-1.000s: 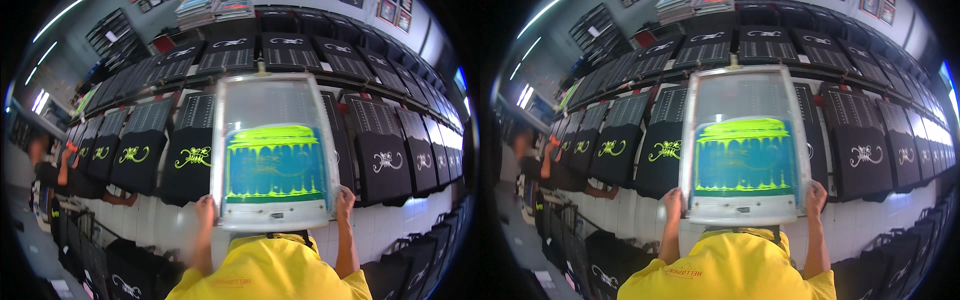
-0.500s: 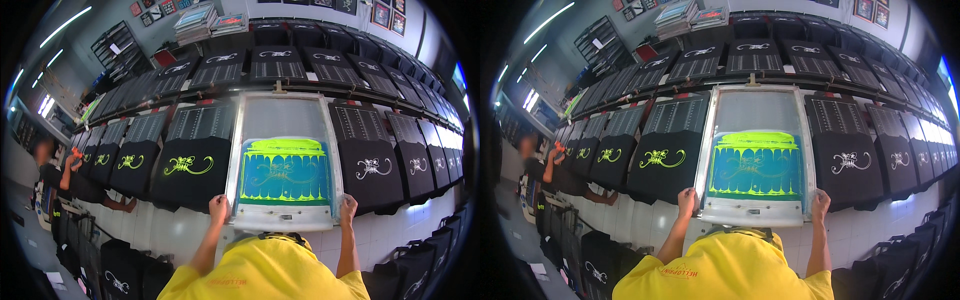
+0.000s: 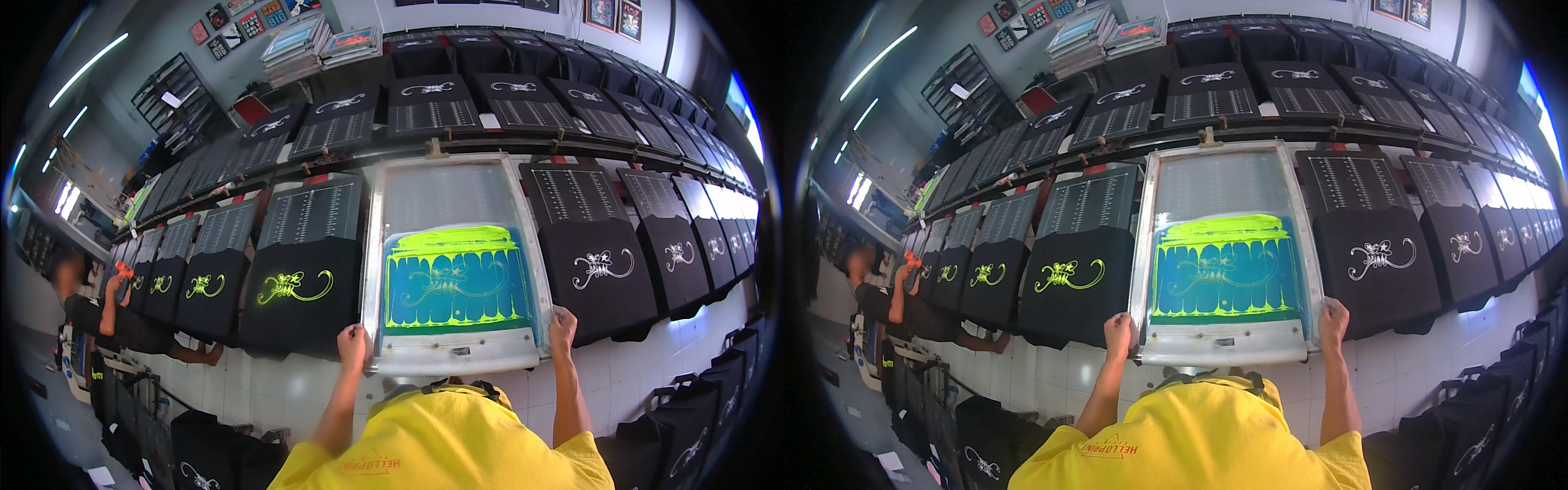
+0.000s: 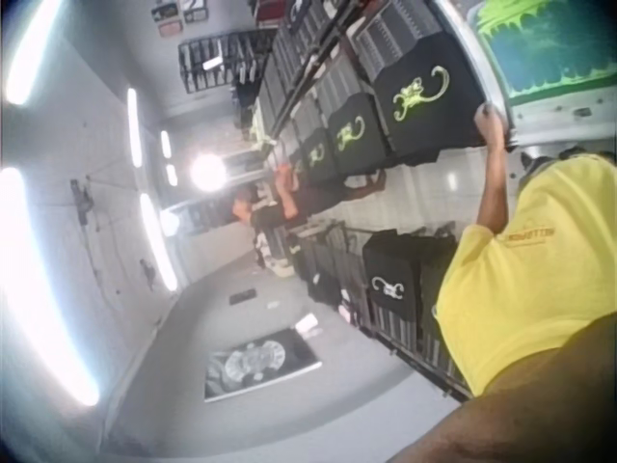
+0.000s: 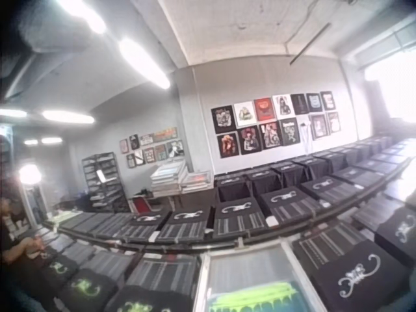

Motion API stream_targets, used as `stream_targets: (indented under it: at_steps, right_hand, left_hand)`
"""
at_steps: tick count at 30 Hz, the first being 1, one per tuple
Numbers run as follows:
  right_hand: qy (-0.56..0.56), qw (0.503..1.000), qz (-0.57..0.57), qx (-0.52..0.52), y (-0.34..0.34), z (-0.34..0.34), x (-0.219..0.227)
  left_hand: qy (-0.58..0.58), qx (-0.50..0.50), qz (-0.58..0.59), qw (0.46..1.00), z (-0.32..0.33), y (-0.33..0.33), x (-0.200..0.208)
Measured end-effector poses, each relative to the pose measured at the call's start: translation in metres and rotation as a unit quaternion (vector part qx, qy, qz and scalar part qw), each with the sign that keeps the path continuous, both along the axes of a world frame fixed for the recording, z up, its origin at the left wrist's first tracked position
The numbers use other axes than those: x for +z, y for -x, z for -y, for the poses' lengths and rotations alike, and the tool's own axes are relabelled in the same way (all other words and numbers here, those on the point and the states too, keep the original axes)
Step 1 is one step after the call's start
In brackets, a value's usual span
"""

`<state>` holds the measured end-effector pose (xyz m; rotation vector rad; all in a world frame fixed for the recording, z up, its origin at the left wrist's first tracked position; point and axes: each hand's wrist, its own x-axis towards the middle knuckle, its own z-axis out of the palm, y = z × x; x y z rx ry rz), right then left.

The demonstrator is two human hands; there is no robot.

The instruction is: The person is screen printing designs onto black t-shirts using a squeegee to apply green ink through a screen mesh onto t-shirts at multiple printing stations.

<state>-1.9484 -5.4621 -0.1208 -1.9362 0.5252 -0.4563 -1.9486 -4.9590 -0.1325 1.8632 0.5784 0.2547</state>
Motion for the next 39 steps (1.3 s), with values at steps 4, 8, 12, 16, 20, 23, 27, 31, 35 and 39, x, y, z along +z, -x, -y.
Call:
stream_targets:
  at_steps: [4,8,12,16,20,23,27,31,35,39]
  right_hand:
    - [0.019,1.000,-0.022,-0.002,-0.003,0.000,0.009]
    - [0.004,0.999,-0.035,-0.009,-0.004,0.000,0.007]
    - [0.012,1.000,-0.024,-0.009,-0.007,0.002,0.000]
    - [0.018,0.999,-0.033,-0.008,-0.009,0.000,0.006]
    - [0.042,0.999,-0.030,-0.011,-0.010,0.000,0.004]
    - [0.034,0.999,-0.026,-0.007,-0.010,-0.005,0.014]
    - [0.011,0.999,-0.039,-0.010,-0.011,-0.006,0.014]
    - [0.013,1.000,-0.017,-0.013,-0.012,-0.004,0.007]
    - [0.054,0.998,-0.017,-0.022,-0.011,-0.003,-0.007]
    - [0.042,0.998,-0.035,-0.022,-0.012,-0.008,-0.010]
  left_hand:
    - [0.008,0.002,-0.003,1.000,0.005,-0.003,0.004]
    - [0.025,0.004,-0.001,1.000,0.005,-0.006,0.004]
    - [0.037,0.006,-0.005,0.999,0.003,-0.009,0.002]
    - [0.047,0.012,-0.024,0.999,0.007,-0.011,0.012]
    - [0.086,0.011,-0.017,0.996,0.005,-0.010,0.011]
    - [0.098,0.013,-0.017,0.995,0.003,-0.009,0.010]
    - [0.122,0.012,-0.047,0.991,-0.003,-0.010,0.009]
    - [0.038,-0.023,-0.046,0.998,-0.008,-0.010,0.010]
    - [-0.156,-0.124,-0.061,0.978,-0.009,-0.019,0.031]
    - [-0.232,-0.152,0.009,0.961,-0.010,-0.019,0.028]
